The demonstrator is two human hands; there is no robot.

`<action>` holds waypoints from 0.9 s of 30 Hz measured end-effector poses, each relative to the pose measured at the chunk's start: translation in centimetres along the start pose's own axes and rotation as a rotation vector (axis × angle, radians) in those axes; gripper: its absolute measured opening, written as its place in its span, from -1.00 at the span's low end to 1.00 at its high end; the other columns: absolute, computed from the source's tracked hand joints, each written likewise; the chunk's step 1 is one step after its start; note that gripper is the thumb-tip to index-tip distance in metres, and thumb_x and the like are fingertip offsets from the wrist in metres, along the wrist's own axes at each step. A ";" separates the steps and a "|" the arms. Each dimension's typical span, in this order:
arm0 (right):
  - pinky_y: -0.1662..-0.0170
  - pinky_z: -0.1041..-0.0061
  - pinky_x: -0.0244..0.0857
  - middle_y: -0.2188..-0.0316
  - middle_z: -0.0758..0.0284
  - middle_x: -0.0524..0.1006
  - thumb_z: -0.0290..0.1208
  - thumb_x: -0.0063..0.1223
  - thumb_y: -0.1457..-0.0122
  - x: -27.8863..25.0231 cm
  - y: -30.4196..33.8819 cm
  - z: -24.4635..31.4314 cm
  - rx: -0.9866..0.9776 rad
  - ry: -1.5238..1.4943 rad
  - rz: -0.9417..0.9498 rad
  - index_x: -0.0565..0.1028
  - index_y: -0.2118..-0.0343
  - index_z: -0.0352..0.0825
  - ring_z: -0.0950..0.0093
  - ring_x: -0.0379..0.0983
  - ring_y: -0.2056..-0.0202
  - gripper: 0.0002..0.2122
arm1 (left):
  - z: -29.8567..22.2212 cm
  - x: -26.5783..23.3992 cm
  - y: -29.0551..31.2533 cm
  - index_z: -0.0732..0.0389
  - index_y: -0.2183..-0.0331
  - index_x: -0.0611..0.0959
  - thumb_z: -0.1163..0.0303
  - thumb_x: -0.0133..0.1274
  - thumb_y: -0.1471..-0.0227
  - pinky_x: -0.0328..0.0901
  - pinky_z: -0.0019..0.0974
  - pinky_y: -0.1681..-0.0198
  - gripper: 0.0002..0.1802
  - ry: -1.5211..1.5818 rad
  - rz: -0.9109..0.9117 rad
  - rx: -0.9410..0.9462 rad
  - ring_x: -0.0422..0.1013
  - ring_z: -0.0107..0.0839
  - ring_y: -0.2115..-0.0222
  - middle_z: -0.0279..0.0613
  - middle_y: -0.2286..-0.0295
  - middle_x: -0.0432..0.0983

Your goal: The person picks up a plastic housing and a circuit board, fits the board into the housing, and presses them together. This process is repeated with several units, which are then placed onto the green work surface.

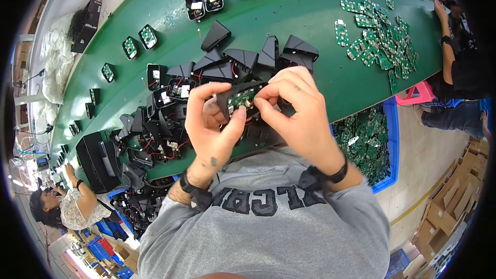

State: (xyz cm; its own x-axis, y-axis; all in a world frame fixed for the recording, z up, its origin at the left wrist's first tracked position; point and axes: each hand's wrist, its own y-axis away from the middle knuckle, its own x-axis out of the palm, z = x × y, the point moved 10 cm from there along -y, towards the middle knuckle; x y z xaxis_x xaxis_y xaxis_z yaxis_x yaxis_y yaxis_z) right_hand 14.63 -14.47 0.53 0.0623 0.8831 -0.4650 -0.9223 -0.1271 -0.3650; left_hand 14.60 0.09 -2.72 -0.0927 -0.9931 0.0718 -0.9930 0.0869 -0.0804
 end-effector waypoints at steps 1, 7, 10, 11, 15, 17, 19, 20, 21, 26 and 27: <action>0.11 0.39 0.25 0.49 0.31 0.48 -0.63 0.20 0.17 -0.4 0.3 -0.7 0.048 -0.056 -0.084 0.50 0.53 -0.39 0.35 0.39 0.24 -0.89 | 0.3 0.1 0.2 0.31 0.09 0.38 0.62 0.16 0.08 0.43 -0.46 0.26 -0.53 0.000 -0.030 0.036 0.51 -0.50 0.33 -0.12 0.30 0.54; 0.04 0.33 0.29 0.50 0.32 0.52 -0.64 0.25 0.19 -0.3 0.4 -2.0 0.031 -0.088 -0.274 0.57 0.53 -0.38 0.37 0.44 0.25 -0.89 | 0.8 0.0 -0.3 0.31 0.09 0.37 0.66 0.15 0.07 0.42 -0.46 0.25 -0.52 0.009 -0.128 0.046 0.50 -0.49 0.32 -0.12 0.30 0.52; 0.02 0.25 0.28 0.47 0.33 0.52 -0.62 0.25 0.18 0.0 0.5 -0.3 -0.144 -0.066 -0.243 0.60 0.45 -0.36 0.32 0.43 0.20 -0.85 | 0.6 -0.4 -0.6 0.28 0.05 0.31 0.69 0.08 0.02 0.41 -0.46 0.23 -0.52 0.114 -0.138 0.031 0.47 -0.46 0.25 -0.09 0.23 0.45; 0.00 0.24 0.26 0.45 0.33 0.51 -0.62 0.24 0.17 0.5 0.5 0.5 -0.170 -0.020 -0.197 0.61 0.40 -0.34 0.30 0.41 0.16 -0.81 | 0.8 -0.9 -0.8 0.28 0.06 0.31 0.69 0.07 0.01 0.43 -0.44 0.22 -0.53 0.123 -0.146 -0.012 0.48 -0.44 0.25 -0.08 0.23 0.46; -0.05 0.18 0.21 0.38 0.35 0.46 -0.54 0.15 0.08 2.2 0.7 2.5 -0.192 0.371 0.013 0.52 0.04 -0.23 0.31 0.37 0.11 -0.56 | 1.6 -1.5 -2.6 0.29 0.04 0.28 0.66 0.03 -0.05 0.48 -0.31 0.17 -0.56 0.180 -0.085 -0.200 0.48 -0.33 0.20 0.02 0.21 0.47; -0.06 0.15 0.20 0.39 0.33 0.42 -0.50 0.09 0.01 3.7 1.1 1.1 -0.104 0.582 0.200 0.36 -0.14 -0.19 0.35 0.38 0.15 -0.44 | 2.2 -1.9 -3.1 0.28 0.03 0.27 0.65 0.03 -0.06 0.48 -0.32 0.18 -0.56 0.150 -0.057 -0.252 0.48 -0.33 0.20 0.03 0.21 0.48; -0.06 0.16 0.20 0.38 0.32 0.43 -0.50 0.08 0.01 3.8 1.3 0.7 -0.084 0.580 0.223 0.36 -0.14 -0.21 0.35 0.38 0.15 -0.45 | 3.0 -1.7 -3.2 0.27 0.02 0.26 0.62 0.04 -0.07 0.48 -0.33 0.19 -0.55 0.101 -0.006 -0.339 0.48 -0.35 0.20 0.01 0.21 0.48; -0.07 0.17 0.20 0.38 0.31 0.43 -0.50 0.07 0.01 4.0 1.3 0.3 -0.062 0.582 0.248 0.37 -0.13 -0.23 0.35 0.37 0.14 -0.46 | 3.5 -1.5 -3.2 0.28 0.03 0.27 0.60 0.06 -0.06 0.47 -0.40 0.23 -0.54 0.102 -0.003 -0.360 0.50 -0.41 0.24 -0.02 0.24 0.50; -0.08 0.19 0.19 0.36 0.30 0.44 -0.50 0.05 0.02 4.2 1.6 0.0 -0.093 0.691 0.268 0.38 -0.11 -0.28 0.35 0.38 0.13 -0.47 | 3.6 -1.2 -3.2 0.29 0.03 0.27 0.59 0.07 -0.06 0.45 -0.43 0.24 -0.54 0.002 0.037 -0.345 0.51 -0.43 0.27 -0.03 0.26 0.52; -0.04 0.26 0.24 0.32 0.29 0.45 -0.57 0.07 0.13 3.3 0.1 0.8 -0.286 0.506 0.237 0.48 0.04 -0.36 0.31 0.40 0.18 -0.54 | 4.3 -0.4 -4.0 0.31 0.02 0.23 0.56 0.05 -0.08 0.47 -0.39 0.31 -0.54 0.078 0.127 -0.505 0.56 -0.29 0.33 0.00 0.27 0.54; 0.04 0.28 0.27 0.36 0.29 0.45 -0.58 0.08 0.14 2.5 -0.3 0.5 -0.274 0.392 0.260 0.51 0.08 -0.35 0.31 0.41 0.23 -0.57 | 4.7 -0.2 -4.3 0.29 0.01 0.22 0.54 0.02 -0.10 0.49 -0.35 0.32 -0.54 0.085 0.160 -0.565 0.57 -0.20 0.34 0.03 0.26 0.53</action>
State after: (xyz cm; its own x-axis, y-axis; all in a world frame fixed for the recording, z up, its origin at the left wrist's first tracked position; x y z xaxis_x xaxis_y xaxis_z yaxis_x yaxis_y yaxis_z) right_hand 14.89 -11.94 -0.10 0.0313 0.5785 -0.8150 -0.7960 -0.4787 -0.3704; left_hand 19.26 -0.41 -7.03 -0.2265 -0.9565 0.1838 -0.8494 0.2863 0.4434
